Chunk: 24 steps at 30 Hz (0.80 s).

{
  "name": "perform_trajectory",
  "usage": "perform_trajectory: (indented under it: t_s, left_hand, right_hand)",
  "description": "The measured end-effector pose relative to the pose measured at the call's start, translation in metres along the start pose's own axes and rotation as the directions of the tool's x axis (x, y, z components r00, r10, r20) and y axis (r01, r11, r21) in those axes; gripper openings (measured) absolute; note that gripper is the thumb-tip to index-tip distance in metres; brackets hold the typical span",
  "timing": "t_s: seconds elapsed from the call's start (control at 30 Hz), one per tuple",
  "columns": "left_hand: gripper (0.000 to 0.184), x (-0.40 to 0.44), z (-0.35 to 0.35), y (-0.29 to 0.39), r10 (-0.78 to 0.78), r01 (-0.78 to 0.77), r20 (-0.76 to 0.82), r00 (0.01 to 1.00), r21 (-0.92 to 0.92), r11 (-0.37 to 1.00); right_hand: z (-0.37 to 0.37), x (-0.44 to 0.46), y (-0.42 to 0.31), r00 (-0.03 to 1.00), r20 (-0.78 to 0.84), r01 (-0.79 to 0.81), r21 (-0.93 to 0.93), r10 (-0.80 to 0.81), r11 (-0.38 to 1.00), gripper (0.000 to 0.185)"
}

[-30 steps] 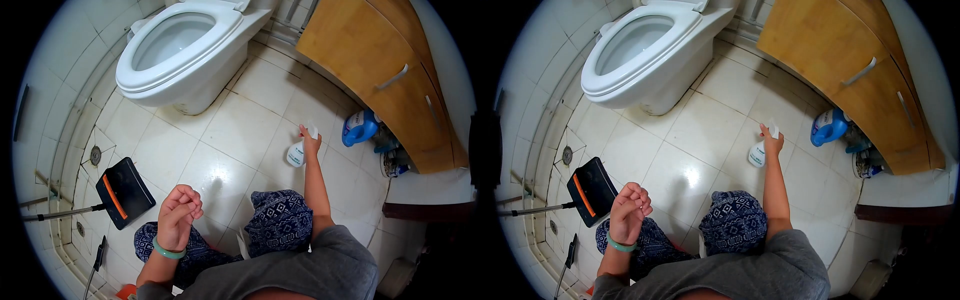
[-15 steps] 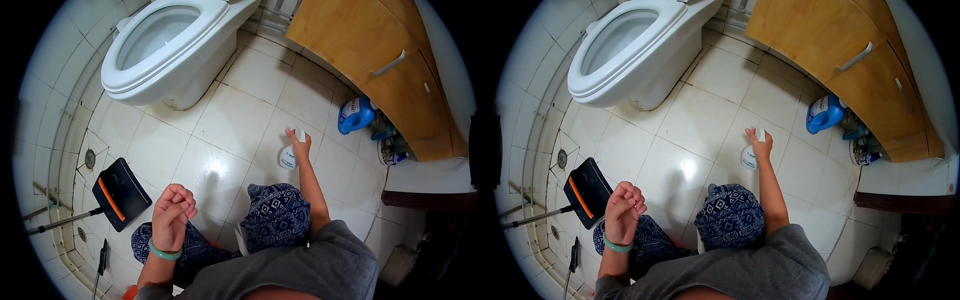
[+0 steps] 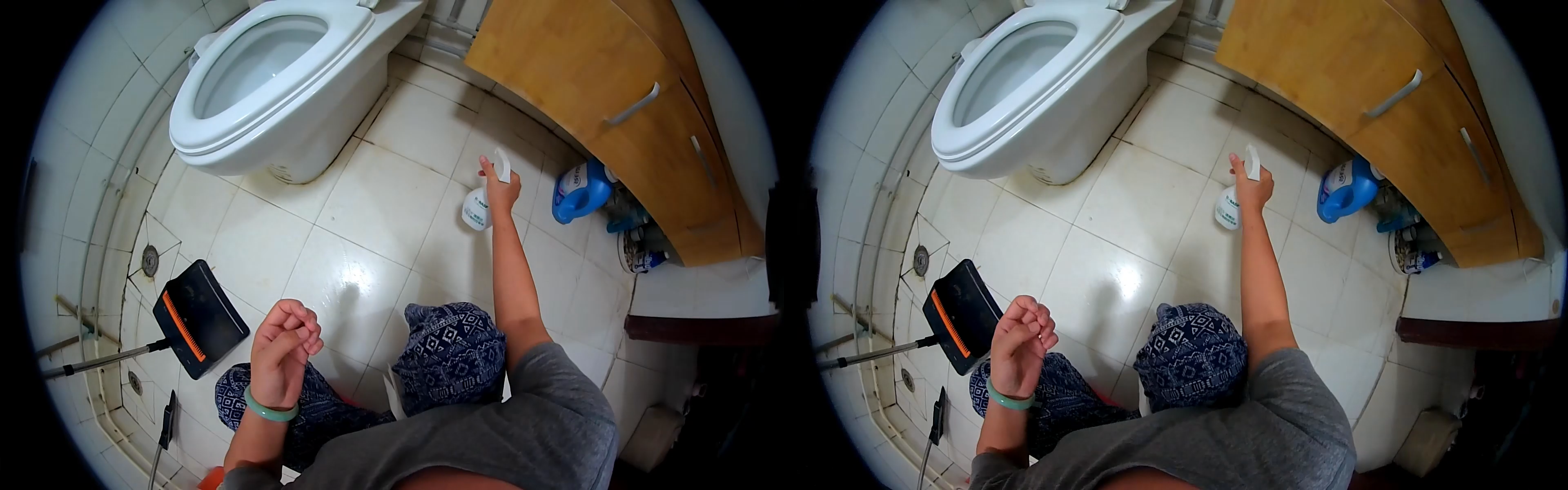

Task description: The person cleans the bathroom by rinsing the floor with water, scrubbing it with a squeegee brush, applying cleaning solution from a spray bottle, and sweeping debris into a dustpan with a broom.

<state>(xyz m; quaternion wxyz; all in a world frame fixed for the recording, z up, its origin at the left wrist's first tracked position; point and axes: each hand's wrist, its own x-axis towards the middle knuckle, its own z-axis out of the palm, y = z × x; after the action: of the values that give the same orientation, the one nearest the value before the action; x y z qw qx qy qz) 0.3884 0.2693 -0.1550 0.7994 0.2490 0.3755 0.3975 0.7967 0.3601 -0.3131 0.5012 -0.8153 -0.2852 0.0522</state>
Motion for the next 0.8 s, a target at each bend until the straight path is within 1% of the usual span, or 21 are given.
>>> perform_trajectory:
  t_s: [0.03,0.1,0.13,0.2,0.23,0.3,0.33,0.43,0.5,0.63,0.7,0.73,0.8]
  left_hand:
    - [0.014,0.0,0.0,0.0,0.002,-0.002,-0.001,1.0,0.001,1.0]
    - [0.014,0.002,0.0,-0.002,-0.009,0.009,-0.004,1.0,0.007,1.0]
    - [0.014,0.003,0.0,-0.002,-0.01,0.011,-0.001,1.0,0.01,1.0]
    - [0.013,0.005,-0.001,-0.003,-0.018,0.018,0.005,1.0,0.007,1.0]
    - [0.013,0.005,-0.001,-0.003,-0.018,0.018,0.007,1.0,0.008,1.0]
    - [0.013,0.005,0.0,-0.003,-0.018,0.017,0.007,1.0,0.011,1.0]
    - [0.013,0.004,0.0,-0.003,-0.016,0.016,0.007,1.0,0.011,1.0]
    - [0.013,0.004,0.0,-0.002,-0.013,0.013,0.001,1.0,-0.002,1.0]
    - [0.013,0.003,-0.001,-0.002,-0.007,0.007,0.002,1.0,-0.012,1.0]
    - [0.014,0.003,0.0,-0.002,0.005,-0.005,0.001,1.0,-0.012,1.0]
    - [0.014,0.002,-0.002,-0.003,-0.006,0.006,0.001,1.0,-0.031,1.0]
    - [0.014,0.003,-0.002,-0.003,-0.001,0.001,-0.002,1.0,-0.028,1.0]
    - [0.015,0.004,-0.001,-0.004,-0.011,0.011,0.0,1.0,-0.035,0.999]
  right_hand:
    - [0.003,0.001,0.004,1.0,0.001,0.0,0.002,0.0,1.0,0.038]
    - [0.007,0.006,0.015,0.996,0.091,0.016,0.091,-0.024,0.996,0.039]
    - [0.004,0.004,0.011,0.996,0.087,0.014,0.091,-0.022,0.996,0.039]
    - [-0.001,0.0,0.0,0.983,0.149,-0.1,-0.034,0.104,0.994,0.038]
    - [-0.001,0.001,0.0,0.984,0.147,-0.1,-0.033,0.103,0.994,0.038]
    - [-0.001,0.001,0.001,0.973,0.148,-0.154,-0.17,0.18,0.973,0.037]
    - [-0.001,0.0,0.0,0.973,0.148,-0.153,-0.169,0.179,0.974,0.037]
    - [0.006,0.0,0.001,0.977,0.165,-0.117,-0.133,0.138,0.984,0.035]
    - [0.016,0.003,0.017,0.99,0.144,0.002,0.065,-0.011,0.998,0.034]
    - [0.019,-0.003,-0.003,0.985,0.153,0.055,0.117,-0.073,0.992,0.033]
    - [0.022,-0.006,-0.018,0.975,0.22,0.04,0.011,-0.042,0.999,0.034]
    - [0.029,-0.005,-0.02,0.974,0.222,0.041,0.017,-0.043,0.999,0.034]
    - [0.044,0.001,-0.021,0.962,0.245,0.172,-0.184,-0.124,0.968,0.037]
